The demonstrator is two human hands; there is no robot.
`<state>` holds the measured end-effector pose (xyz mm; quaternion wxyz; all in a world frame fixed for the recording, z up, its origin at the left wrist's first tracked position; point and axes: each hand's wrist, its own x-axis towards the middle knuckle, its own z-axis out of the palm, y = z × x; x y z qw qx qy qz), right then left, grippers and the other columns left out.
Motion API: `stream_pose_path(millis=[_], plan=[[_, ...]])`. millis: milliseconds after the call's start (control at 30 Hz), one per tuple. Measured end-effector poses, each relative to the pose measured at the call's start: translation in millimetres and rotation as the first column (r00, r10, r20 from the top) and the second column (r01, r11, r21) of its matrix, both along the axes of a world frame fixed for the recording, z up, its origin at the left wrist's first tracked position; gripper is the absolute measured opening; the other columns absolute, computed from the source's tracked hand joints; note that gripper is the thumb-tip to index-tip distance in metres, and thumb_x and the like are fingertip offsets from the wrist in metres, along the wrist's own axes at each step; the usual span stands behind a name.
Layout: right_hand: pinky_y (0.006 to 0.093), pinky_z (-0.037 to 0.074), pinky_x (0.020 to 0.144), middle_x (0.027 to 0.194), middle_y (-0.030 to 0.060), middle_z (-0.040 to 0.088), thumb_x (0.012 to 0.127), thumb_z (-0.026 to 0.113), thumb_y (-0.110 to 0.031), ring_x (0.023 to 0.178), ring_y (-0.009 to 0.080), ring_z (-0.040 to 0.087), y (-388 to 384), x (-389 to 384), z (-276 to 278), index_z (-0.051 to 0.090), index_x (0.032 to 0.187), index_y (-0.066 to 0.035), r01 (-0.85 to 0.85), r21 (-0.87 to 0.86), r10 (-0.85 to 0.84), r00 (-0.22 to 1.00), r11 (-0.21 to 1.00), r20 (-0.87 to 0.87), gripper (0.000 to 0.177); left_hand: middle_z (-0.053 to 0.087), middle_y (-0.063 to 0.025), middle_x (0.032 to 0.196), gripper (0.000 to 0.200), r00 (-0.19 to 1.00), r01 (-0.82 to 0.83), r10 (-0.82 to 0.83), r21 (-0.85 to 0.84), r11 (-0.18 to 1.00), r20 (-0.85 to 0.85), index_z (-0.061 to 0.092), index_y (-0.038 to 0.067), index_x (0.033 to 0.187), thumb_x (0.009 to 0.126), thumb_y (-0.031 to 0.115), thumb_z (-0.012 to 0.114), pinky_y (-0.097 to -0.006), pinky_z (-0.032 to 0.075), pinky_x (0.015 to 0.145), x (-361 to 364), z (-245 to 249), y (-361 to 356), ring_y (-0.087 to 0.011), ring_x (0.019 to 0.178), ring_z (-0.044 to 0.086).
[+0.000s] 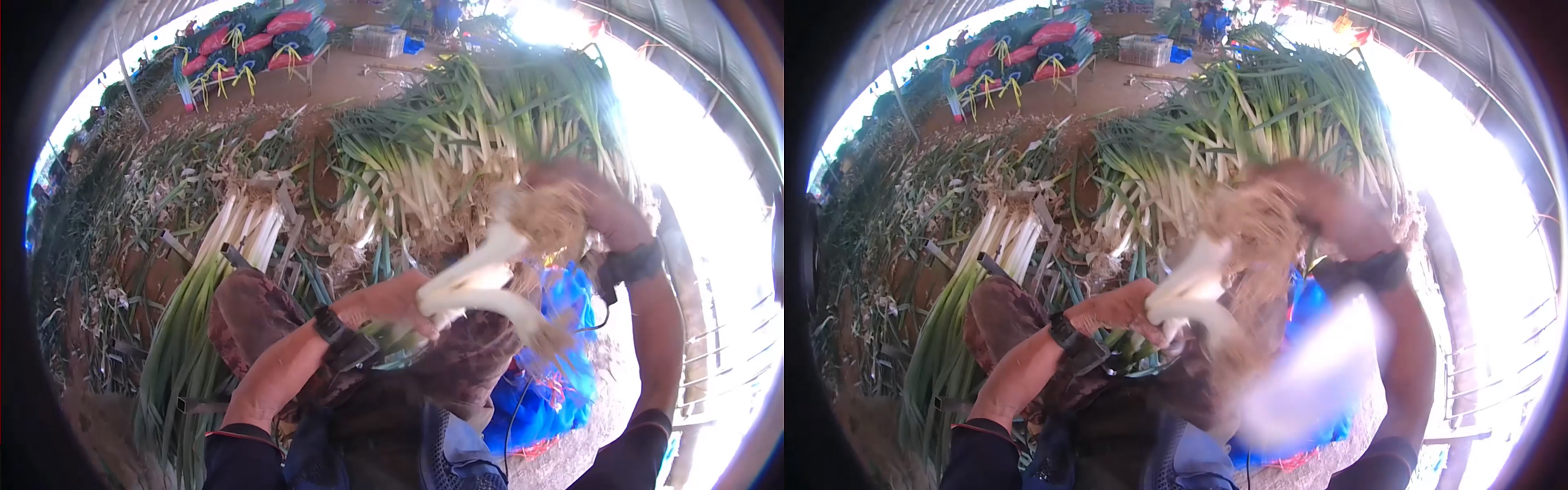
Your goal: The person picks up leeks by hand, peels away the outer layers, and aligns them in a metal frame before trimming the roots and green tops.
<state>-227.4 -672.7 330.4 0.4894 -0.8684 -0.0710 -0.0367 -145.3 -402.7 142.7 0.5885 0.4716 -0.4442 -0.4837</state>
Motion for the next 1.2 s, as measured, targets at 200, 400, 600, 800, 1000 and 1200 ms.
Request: stream_pose_path(millis=[200,400,600,800,1000,1200], plan=[[0.0361,0.048,0.056,0.074,0.0048,0.067,0.09,0.061,-0.031,0.057,0.0279,0.057,-58,53,-3,0.071,0.104,-0.009,0.616,-0.128,-0.628,0.773,0.777,-0.094,0.028,0.071,-0.0094,0.096,0.05,0.968,-0.248,0.25,0.081,0.965,-0.013,0.062,0.002,0.114,0.069,0.0,0.082,-0.033,0.055,0.082,48,23,44,-0.0198,0.092,0.068],[0.0422,0.042,0.099,0.114,0.0204,0.066,0.077,0.073,-0.052,0.112,0.0292,0.06,28,52,-94,0.061,0.124,-0.001,-0.063,-0.784,0.047,0.998,0.617,-0.043,0.071,0.071,-0.012,0.093,0.054,0.922,-0.385,0.384,-0.011,0.923,-0.05,0.057,0.001,0.117,0.067,-0.001,0.079,-0.0383,0.053,0.088,58,64,57,-0.0255,0.091,0.069],[0.0383,0.04,0.107,0.145,0.019,0.046,0.083,0.069,-0.057,0.132,0.0282,0.046,120,72,-86,0.033,0.146,0.004,-0.389,0.248,0.396,0.918,0.887,0.027,0.095,0.069,-0.0019,0.093,0.054,0.845,-0.526,0.528,-0.043,0.849,0.085,0.061,0.001,0.118,0.067,0.001,0.082,-0.0306,0.052,0.083,35,99,31,-0.0128,0.086,0.063],[0.0313,0.054,0.079,0.121,0.0118,0.061,0.102,0.051,-0.031,0.102,0.0185,0.063,113,71,-88,0.055,0.132,-0.001,-0.183,0.88,0.021,0.981,0.439,0.193,0.043,0.07,-0.0065,0.094,0.031,0.757,-0.633,0.634,-0.063,0.772,0.159,0.068,-0.002,0.102,0.075,0.003,0.082,-0.029,0.055,0.081,29,86,13,-0.0128,0.086,0.067],[0.0462,0.037,0.111,0.144,0.0158,0.045,0.101,0.047,-0.045,0.135,0.0278,0.041,98,56,-66,0.035,0.145,-0.001,-0.275,0.846,-0.137,0.918,0.456,0.372,0.063,0.069,-0.0063,0.091,0.031,0.717,-0.697,0.696,-0.077,0.713,-0.039,0.067,-0.004,0.101,0.075,0.004,0.082,-0.0283,0.056,0.074,45,50,1,-0.0128,0.079,0.066],[0.0409,0.048,0.101,0.129,0.015,0.06,0.096,0.062,-0.023,0.12,0.0266,0.058,108,57,-47,0.047,0.138,-0.001,-0.17,0.748,-0.053,0.963,0.641,0.264,0.05,0.068,-0.0034,0.094,0.039,0.758,-0.605,0.574,0.006,0.796,0.31,0.065,0.002,0.109,0.074,0.001,0.08,-0.0297,0.054,0.075,16,71,-2,-0.0133,0.082,0.064]])
